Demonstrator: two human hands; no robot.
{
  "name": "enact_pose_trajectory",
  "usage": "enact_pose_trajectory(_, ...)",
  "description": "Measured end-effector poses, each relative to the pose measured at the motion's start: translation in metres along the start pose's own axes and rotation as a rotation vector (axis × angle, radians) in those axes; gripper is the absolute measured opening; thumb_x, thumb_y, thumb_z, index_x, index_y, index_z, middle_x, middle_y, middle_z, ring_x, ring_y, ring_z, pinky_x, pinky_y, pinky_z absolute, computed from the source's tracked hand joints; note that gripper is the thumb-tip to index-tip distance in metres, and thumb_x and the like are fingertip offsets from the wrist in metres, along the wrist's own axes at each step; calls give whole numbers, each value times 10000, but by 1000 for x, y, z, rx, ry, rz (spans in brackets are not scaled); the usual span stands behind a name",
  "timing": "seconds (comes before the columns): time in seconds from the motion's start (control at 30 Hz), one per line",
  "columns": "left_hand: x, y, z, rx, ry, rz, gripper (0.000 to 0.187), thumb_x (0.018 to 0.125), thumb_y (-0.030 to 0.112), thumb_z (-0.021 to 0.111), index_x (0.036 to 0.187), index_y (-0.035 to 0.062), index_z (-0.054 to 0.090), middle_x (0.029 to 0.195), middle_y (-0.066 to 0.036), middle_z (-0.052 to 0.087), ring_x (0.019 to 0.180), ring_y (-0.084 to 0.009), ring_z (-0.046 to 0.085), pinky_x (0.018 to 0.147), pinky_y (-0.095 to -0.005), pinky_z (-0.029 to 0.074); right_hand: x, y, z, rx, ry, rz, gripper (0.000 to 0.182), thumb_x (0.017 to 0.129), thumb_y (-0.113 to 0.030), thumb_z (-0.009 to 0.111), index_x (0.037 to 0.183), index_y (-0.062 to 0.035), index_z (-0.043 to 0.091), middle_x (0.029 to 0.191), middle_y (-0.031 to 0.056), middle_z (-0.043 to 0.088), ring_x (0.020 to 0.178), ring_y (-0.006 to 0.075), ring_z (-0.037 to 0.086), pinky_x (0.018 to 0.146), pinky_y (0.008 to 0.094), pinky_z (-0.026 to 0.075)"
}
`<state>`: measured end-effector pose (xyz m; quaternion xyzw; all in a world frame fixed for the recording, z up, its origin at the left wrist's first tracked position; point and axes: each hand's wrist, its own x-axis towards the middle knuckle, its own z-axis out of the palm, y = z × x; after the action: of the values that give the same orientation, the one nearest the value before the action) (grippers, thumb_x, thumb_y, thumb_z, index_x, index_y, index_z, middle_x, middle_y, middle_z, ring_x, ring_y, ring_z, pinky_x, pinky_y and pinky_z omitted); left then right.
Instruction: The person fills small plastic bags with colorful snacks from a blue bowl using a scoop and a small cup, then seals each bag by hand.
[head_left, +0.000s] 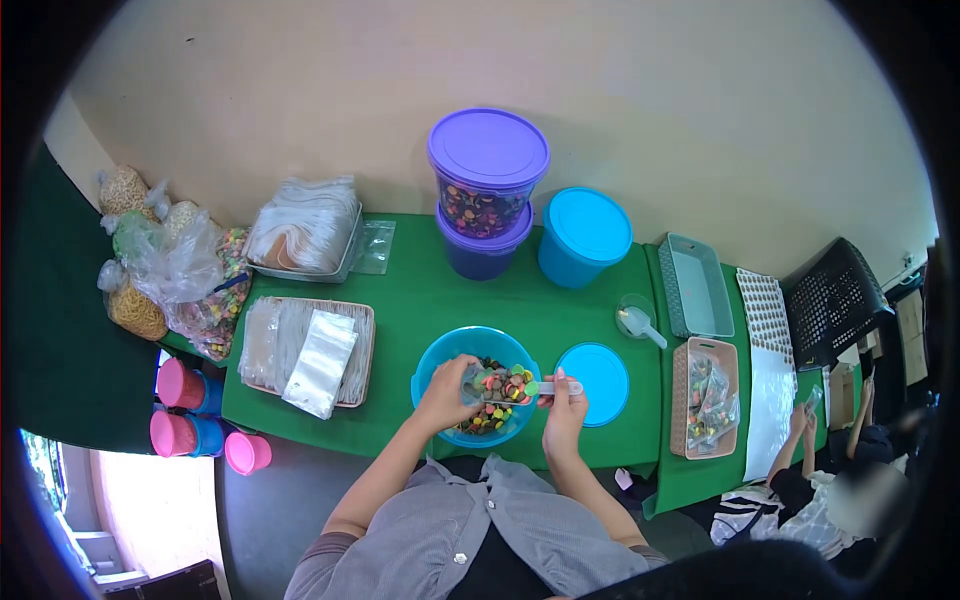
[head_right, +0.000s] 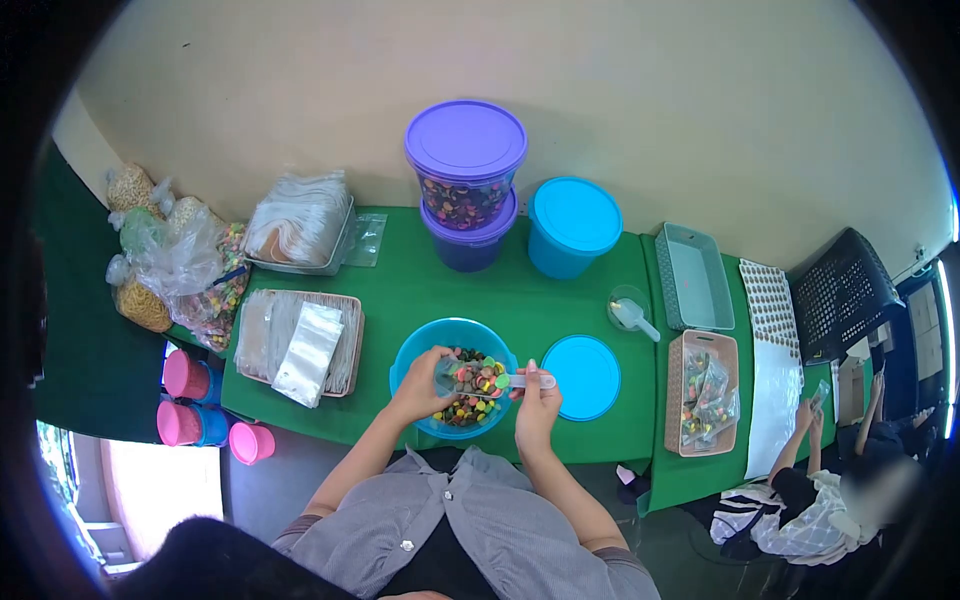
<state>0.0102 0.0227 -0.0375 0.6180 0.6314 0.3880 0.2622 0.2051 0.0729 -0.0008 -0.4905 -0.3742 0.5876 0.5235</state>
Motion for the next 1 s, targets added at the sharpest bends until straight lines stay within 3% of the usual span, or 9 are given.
enact_pose_trajectory(0.17,0,-1,3,41,-33,-24,712,597,174,832,1200,50,475,1144,-168,569,1108,-355,541,971,-445,395,-3,-7,3,-96,-17,-75,257,989,-239,554,857,-23,599,692,25,603,584,66,513,538,217,417)
enact_pose_trajectory(0.27,-2,-4,7,100,4,65,750,582,192,860,1211,48,478,1167,-169,568,1141,-356,532,997,-454,379,-6,-9,5,-112,-45,-130,212,965,-195,599,854,-15,612,711,31,619,595,68,533,539,214,433)
enact_pose_trajectory(0.47,-3,1,4,118,-20,64,757,576,191,870,1211,51,484,1166,-165,574,1154,-357,529,1009,-457,370,-16,-10,9,-408,-54,-343,166,919,-116,655,812,8,629,701,36,630,590,63,548,519,226,428)
enact_pose_trajectory(0.53,-3,0,4,141,-39,50,761,562,181,857,1198,67,455,1283,-155,554,1155,-348,531,994,-444,378,-17,-11,10,-494,-60,-444,173,910,-112,663,790,9,632,670,34,632,591,74,561,531,239,438)
enact_pose_trajectory(0.63,-1,2,4,92,-50,7,741,568,178,850,1192,68,466,1270,-151,564,1149,-346,537,1000,-441,375,-17,-12,11,-554,-66,-529,170,895,-100,677,774,9,631,654,36,632,584,82,560,532,253,440)
enact_pose_trajectory(1.0,-4,5,2,107,-49,10,681,600,166,826,1192,79,501,1208,-139,581,1144,-342,541,1014,-443,373,-19,-13,5,-578,-93,-559,161,875,-95,697,757,-1,640,630,42,617,570,82,544,518,254,427)
